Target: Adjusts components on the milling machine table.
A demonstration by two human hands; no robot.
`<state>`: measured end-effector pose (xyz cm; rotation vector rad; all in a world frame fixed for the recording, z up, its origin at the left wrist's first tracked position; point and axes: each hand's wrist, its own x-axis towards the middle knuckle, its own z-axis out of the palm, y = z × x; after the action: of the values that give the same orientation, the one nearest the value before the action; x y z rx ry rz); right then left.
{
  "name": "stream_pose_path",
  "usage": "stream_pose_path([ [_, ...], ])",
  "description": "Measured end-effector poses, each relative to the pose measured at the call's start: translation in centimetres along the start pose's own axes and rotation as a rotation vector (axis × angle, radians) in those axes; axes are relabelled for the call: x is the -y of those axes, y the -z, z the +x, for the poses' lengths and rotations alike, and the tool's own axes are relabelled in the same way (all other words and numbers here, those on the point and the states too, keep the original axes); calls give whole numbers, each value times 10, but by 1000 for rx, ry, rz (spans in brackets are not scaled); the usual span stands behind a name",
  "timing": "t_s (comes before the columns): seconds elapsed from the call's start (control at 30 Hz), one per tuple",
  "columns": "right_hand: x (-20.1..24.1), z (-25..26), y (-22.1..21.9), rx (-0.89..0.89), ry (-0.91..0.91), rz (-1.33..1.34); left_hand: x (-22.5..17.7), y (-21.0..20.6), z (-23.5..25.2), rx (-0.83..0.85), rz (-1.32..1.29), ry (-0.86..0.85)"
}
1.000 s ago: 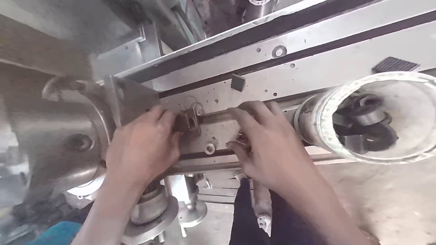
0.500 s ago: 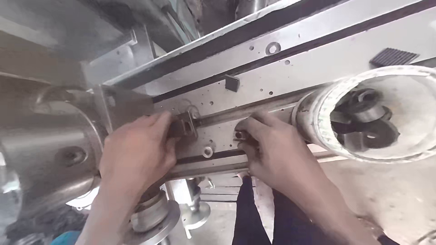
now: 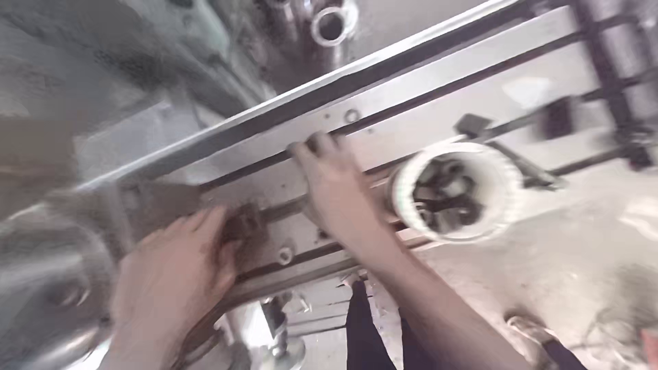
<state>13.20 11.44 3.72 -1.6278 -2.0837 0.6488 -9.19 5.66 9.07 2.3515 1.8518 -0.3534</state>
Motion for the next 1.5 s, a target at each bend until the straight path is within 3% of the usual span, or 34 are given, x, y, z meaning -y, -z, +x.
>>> stream_pose_path([
  [0.1,0,7,2,-4,-36,23,8,-1,3,44,-41,-25],
  [0.2,-2,6,9,108,-59,91,3,2,3,52,-29,-5],
  [0.37,13,2,-8,302,272,288,-2,6,-2,-16,67,28],
  [0.47,24,6,-15,407,333,206,-6,5,5,-16,49,13],
  [0.83,44,1,-21,369,308,120,-8,7,3,-16,92,27],
  [1.5,42,6,-24,366,384,128,-12,12,3,-10,4,68],
])
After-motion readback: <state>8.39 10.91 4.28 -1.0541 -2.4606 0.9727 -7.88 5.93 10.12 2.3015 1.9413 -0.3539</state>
